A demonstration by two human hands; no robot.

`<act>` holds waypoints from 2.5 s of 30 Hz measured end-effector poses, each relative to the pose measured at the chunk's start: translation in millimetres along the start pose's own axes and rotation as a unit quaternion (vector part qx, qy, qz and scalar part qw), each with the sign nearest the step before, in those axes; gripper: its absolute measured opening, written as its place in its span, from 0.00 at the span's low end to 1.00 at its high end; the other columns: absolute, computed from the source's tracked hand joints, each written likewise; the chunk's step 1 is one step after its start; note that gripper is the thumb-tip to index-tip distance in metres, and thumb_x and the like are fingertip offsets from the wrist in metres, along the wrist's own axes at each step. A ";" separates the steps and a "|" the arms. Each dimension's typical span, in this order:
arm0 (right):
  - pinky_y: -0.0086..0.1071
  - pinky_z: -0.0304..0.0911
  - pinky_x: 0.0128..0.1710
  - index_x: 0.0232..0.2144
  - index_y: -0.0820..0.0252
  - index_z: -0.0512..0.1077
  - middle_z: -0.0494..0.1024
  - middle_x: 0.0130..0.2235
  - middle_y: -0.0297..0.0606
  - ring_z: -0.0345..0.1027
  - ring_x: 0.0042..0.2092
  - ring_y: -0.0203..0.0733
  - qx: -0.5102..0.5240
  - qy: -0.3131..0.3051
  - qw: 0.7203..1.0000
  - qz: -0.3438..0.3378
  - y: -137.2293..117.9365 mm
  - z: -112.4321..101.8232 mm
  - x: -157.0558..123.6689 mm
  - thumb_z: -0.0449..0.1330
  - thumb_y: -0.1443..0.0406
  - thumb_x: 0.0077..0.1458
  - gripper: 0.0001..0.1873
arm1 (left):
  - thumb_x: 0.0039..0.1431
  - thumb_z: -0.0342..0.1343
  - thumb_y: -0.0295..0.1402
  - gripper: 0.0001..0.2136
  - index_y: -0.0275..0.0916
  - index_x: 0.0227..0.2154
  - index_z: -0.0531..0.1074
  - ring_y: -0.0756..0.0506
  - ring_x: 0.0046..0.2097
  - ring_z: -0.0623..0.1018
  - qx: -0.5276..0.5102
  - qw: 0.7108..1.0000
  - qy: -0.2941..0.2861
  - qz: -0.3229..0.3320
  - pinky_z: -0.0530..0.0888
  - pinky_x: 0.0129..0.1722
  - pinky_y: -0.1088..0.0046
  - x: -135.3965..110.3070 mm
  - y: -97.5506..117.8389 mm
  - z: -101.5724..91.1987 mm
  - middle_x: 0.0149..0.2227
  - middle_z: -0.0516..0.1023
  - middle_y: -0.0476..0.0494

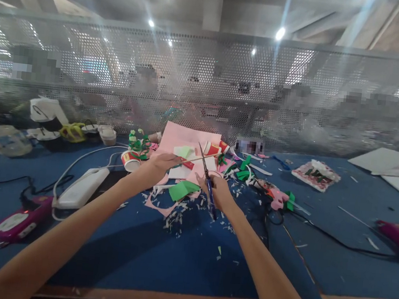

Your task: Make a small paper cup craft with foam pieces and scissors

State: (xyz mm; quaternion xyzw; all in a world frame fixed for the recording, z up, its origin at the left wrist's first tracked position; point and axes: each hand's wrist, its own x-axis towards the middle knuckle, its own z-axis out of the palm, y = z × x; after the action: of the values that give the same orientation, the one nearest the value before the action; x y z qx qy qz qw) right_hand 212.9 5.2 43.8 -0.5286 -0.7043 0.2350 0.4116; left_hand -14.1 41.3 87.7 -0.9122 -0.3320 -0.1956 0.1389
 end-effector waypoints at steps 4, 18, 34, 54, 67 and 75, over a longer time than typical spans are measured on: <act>0.29 0.60 0.19 0.14 0.56 0.61 0.65 0.11 0.32 0.62 0.16 0.36 0.028 -0.038 0.999 -0.006 0.8 4.9 -2.5 0.54 0.53 0.53 0.21 | 0.55 0.42 0.16 0.23 0.41 0.51 0.67 0.47 0.49 0.73 -0.008 1.000 -0.001 0.007 0.70 0.49 0.71 -1.9 -0.3 -2.0 0.49 0.73 0.41; 0.28 0.61 0.15 0.16 0.55 0.58 0.64 0.11 0.32 0.62 0.14 0.37 0.069 -0.014 0.997 0.016 -1.0 16.0 -10.4 0.50 0.47 0.55 0.25 | 0.54 0.41 0.15 0.23 0.35 0.52 0.64 0.46 0.49 0.71 0.045 0.999 -0.002 0.013 0.69 0.49 0.70 -1.6 4.3 0.1 0.48 0.71 0.38; 0.29 0.60 0.17 0.16 0.56 0.62 0.65 0.12 0.34 0.63 0.16 0.38 0.035 -0.007 0.999 0.001 -4.4 22.1 -15.5 0.49 0.49 0.57 0.24 | 0.61 0.42 0.22 0.18 0.42 0.49 0.69 0.47 0.39 0.74 0.118 0.990 0.081 -0.010 0.69 0.35 0.73 -3.3 -1.8 -5.1 0.38 0.77 0.45; 0.29 0.61 0.19 0.19 0.56 0.61 0.67 0.14 0.33 0.65 0.17 0.38 0.040 0.010 0.998 -0.043 6.3 20.6 -10.1 0.52 0.53 0.58 0.20 | 0.58 0.44 0.18 0.17 0.37 0.45 0.72 0.50 0.36 0.76 0.117 0.982 0.129 0.071 0.71 0.32 0.77 -1.4 8.9 3.9 0.38 0.78 0.43; 0.31 0.61 0.20 0.20 0.58 0.63 0.68 0.16 0.36 0.66 0.21 0.41 0.001 0.060 0.996 -0.072 7.5 23.9 -8.6 0.49 0.55 0.58 0.19 | 0.57 0.41 0.16 0.20 0.35 0.49 0.68 0.49 0.39 0.77 0.072 0.991 0.106 0.048 0.73 0.33 0.75 -0.8 11.0 3.8 0.42 0.77 0.41; 0.29 0.60 0.19 0.20 0.58 0.65 0.68 0.15 0.35 0.67 0.20 0.41 -0.023 0.075 0.994 -0.072 12.0 29.5 -7.9 0.46 0.53 0.60 0.22 | 0.55 0.41 0.15 0.22 0.37 0.48 0.69 0.49 0.38 0.77 0.059 0.993 0.101 0.012 0.73 0.32 0.75 -1.0 4.6 -1.2 0.41 0.77 0.43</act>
State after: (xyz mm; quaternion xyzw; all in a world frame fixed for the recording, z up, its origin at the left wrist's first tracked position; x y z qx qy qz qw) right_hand 195.9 4.8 15.7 -0.5018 -0.7128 0.1485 0.4671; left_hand -12.1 36.9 87.7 -0.8820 -0.3167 -0.2650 0.2271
